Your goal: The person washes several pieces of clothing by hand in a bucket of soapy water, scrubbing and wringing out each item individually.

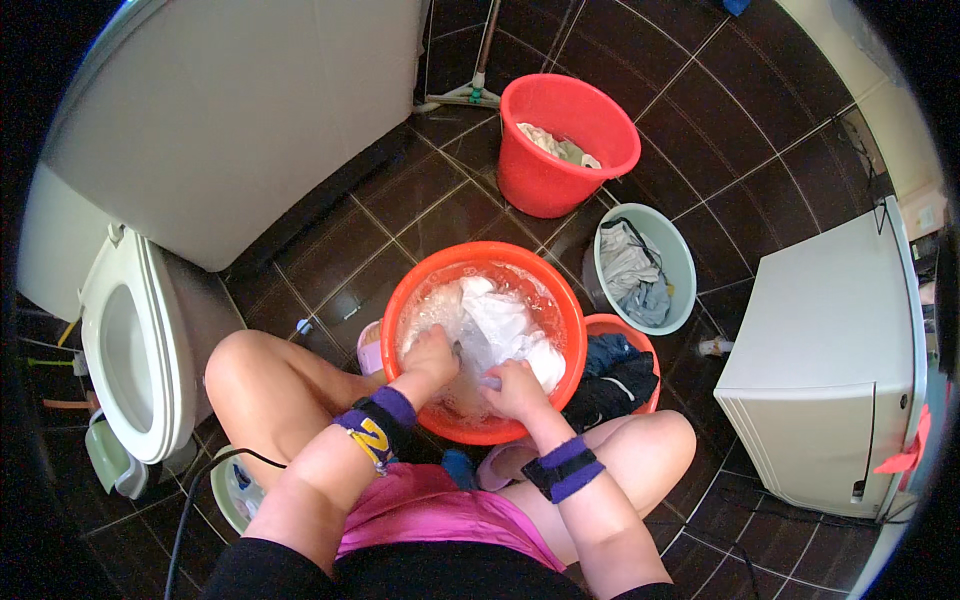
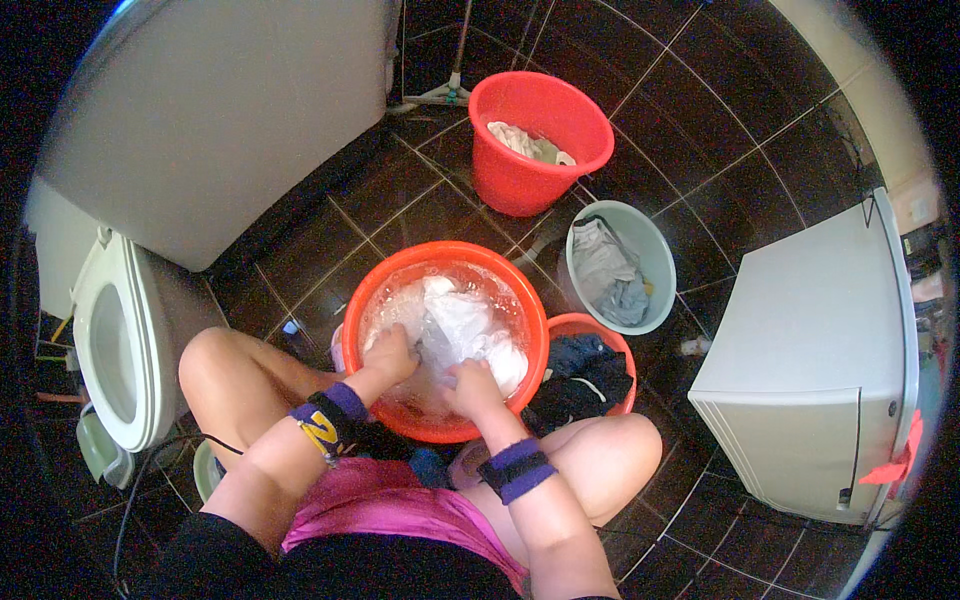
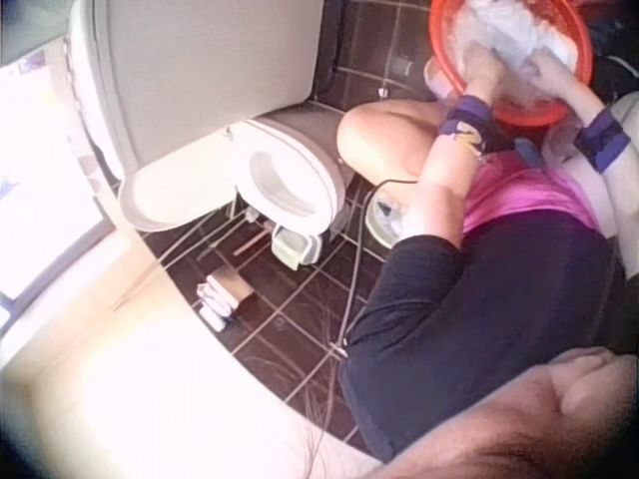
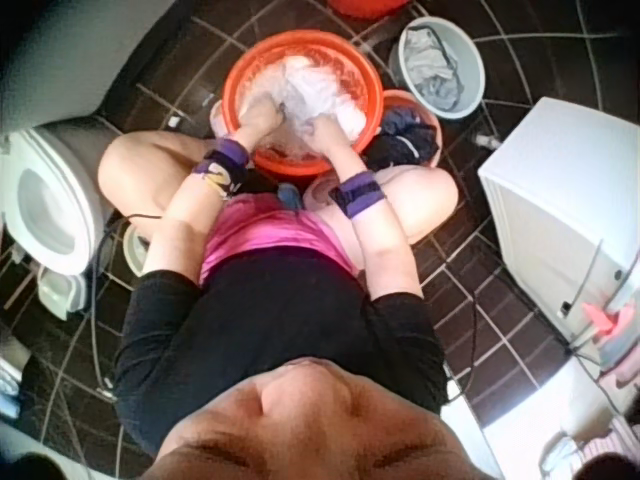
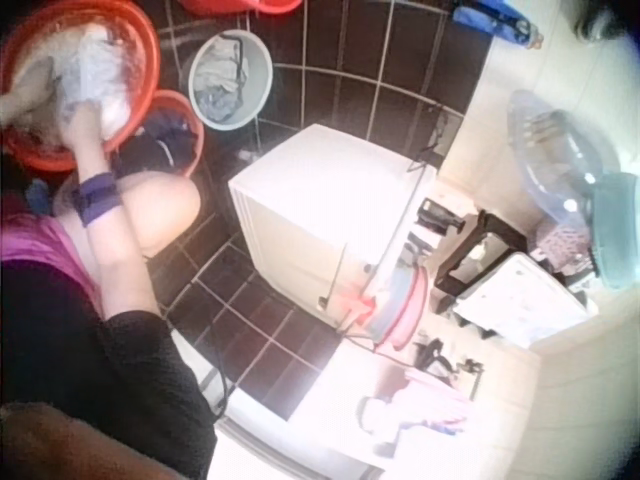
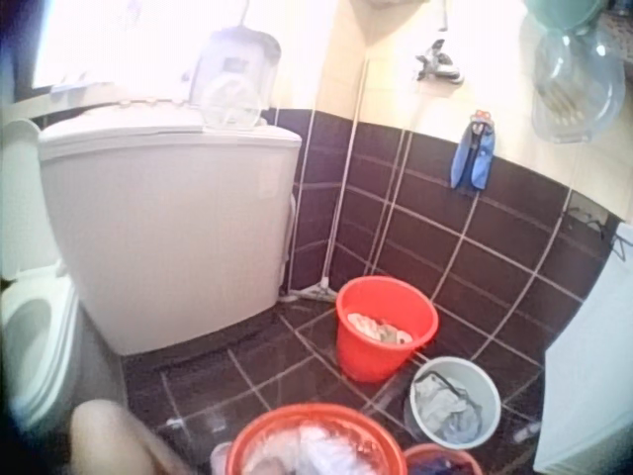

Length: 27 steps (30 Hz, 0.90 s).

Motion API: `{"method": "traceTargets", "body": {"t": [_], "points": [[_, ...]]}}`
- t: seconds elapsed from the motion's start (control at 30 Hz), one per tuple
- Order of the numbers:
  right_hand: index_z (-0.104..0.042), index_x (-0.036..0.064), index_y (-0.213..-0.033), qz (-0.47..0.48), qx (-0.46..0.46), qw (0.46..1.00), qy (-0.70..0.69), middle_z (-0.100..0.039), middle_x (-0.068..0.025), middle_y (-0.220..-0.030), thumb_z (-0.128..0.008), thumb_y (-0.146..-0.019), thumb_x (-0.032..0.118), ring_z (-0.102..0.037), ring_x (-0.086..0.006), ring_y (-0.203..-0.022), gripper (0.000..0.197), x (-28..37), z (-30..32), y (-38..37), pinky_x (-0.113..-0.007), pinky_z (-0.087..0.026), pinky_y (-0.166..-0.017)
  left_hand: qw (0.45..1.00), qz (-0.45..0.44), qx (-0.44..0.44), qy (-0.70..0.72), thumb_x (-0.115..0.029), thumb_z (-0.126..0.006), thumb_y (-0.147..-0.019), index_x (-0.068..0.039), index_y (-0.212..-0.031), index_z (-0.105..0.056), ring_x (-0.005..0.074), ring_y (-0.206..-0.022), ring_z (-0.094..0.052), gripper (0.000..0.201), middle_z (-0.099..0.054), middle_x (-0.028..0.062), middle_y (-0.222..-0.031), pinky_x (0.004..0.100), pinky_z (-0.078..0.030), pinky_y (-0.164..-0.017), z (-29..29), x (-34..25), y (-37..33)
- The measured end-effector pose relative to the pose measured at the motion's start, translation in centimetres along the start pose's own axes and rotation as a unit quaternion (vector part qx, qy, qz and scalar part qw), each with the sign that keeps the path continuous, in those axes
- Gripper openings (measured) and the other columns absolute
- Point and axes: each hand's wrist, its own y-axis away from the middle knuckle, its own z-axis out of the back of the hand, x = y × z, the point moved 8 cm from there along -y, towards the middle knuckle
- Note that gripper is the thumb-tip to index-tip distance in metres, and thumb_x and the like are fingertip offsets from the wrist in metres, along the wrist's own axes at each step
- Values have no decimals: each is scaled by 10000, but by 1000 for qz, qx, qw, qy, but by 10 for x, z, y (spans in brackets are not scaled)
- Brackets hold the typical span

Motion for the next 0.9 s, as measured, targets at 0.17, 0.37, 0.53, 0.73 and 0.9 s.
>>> {"method": "traceTargets", "body": {"t": [0.17,0.37,0.53,0.73,0.9], "points": [[-700,42,-842,-34,-11,997,-65,-622,-220,-832,-623,-809,348,-556,-383,-858,317,16,16,35,-439,-442,-812,981,-161,-40,101,-183,-578,-817,-132,-1117,-545,413,-990,-551,307,-521,230,-1059,463,-452,-888,-3,-19,15],[-686,28,-798,-144,-65,973,-171,-608,-170,-641,-608,-841,331,-609,-320,-626,315,9,52,72,-399,-474,-607,981,-146,-51,117,-161,-573,-818,-166,-1157,-551,461,-971,-543,339,-420,274,-1184,478,-446,-895,-28,-12,6],[-694,81,-834,-169,-74,977,-108,-606,-137,-628,-635,-800,313,-613,-296,-610,241,3,67,93,-382,-477,-588,977,-106,-114,143,-115,-602,-783,-142,-1205,-521,466,-983,-539,431,-392,285,-1193,475,-449,-888,-36,-3,3],[-687,119,-968,-79,-206,975,17,-617,-113,-908,-688,-727,152,-568,-302,-938,243,26,94,93,-372,-461,-820,918,-84,-25,386,-10,-584,-713,-101,-1200,-481,336,-735,-609,506,-577,173,-776,400,-483,-620,-64,33,-27],[-640,51,-1040,-73,-190,949,-242,-627,-140,-871,-658,-786,155,-626,-253,-749,276,18,56,52,-337,-500,-714,806,45,109,580,5,-580,-696,-95,-1048,-493,145,-468,-456,376,-530,66,-642,289,-323,-371,-32,-1,33]]}}
